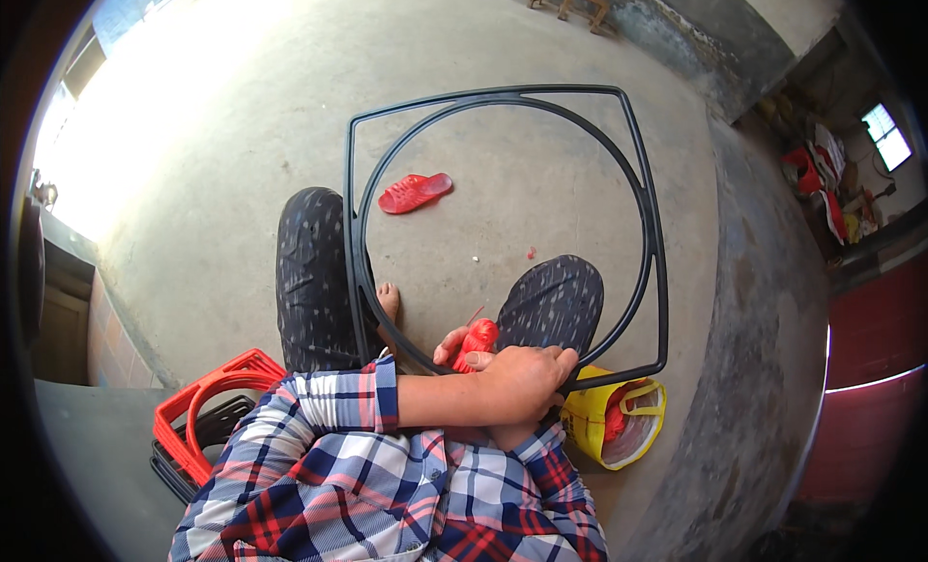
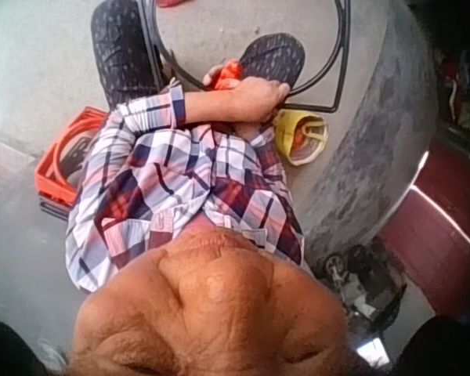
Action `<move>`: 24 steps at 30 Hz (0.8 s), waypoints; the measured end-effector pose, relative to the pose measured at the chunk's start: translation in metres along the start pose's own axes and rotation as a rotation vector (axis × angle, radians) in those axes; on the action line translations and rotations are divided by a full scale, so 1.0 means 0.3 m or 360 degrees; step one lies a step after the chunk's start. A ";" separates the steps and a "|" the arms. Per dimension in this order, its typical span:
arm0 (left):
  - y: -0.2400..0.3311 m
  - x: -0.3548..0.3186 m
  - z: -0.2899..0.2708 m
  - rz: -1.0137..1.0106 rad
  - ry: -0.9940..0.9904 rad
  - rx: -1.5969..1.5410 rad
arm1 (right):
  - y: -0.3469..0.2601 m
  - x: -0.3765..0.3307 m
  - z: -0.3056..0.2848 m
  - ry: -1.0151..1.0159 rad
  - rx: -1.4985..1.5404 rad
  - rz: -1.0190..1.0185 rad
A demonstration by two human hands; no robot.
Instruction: The recorder is wrapping red plastic string around circular plastic frames while sitting on the floor.
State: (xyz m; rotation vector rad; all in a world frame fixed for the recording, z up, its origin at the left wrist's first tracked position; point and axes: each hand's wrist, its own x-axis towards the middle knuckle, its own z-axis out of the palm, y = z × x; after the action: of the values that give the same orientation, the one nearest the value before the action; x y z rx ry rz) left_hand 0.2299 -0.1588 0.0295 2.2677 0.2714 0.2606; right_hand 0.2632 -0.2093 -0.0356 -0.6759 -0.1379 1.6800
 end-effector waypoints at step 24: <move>-0.012 -0.059 -0.024 0.0344 0.0006 0.0029 | 0.016 0.069 -0.135 -0.0320 -0.0213 0.0001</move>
State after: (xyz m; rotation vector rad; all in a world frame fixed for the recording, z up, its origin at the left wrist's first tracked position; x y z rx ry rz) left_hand 0.2105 -0.1564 0.0296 2.3158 0.0302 0.3759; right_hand 0.2780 -0.2021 -0.0783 -0.6049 -0.3960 1.7485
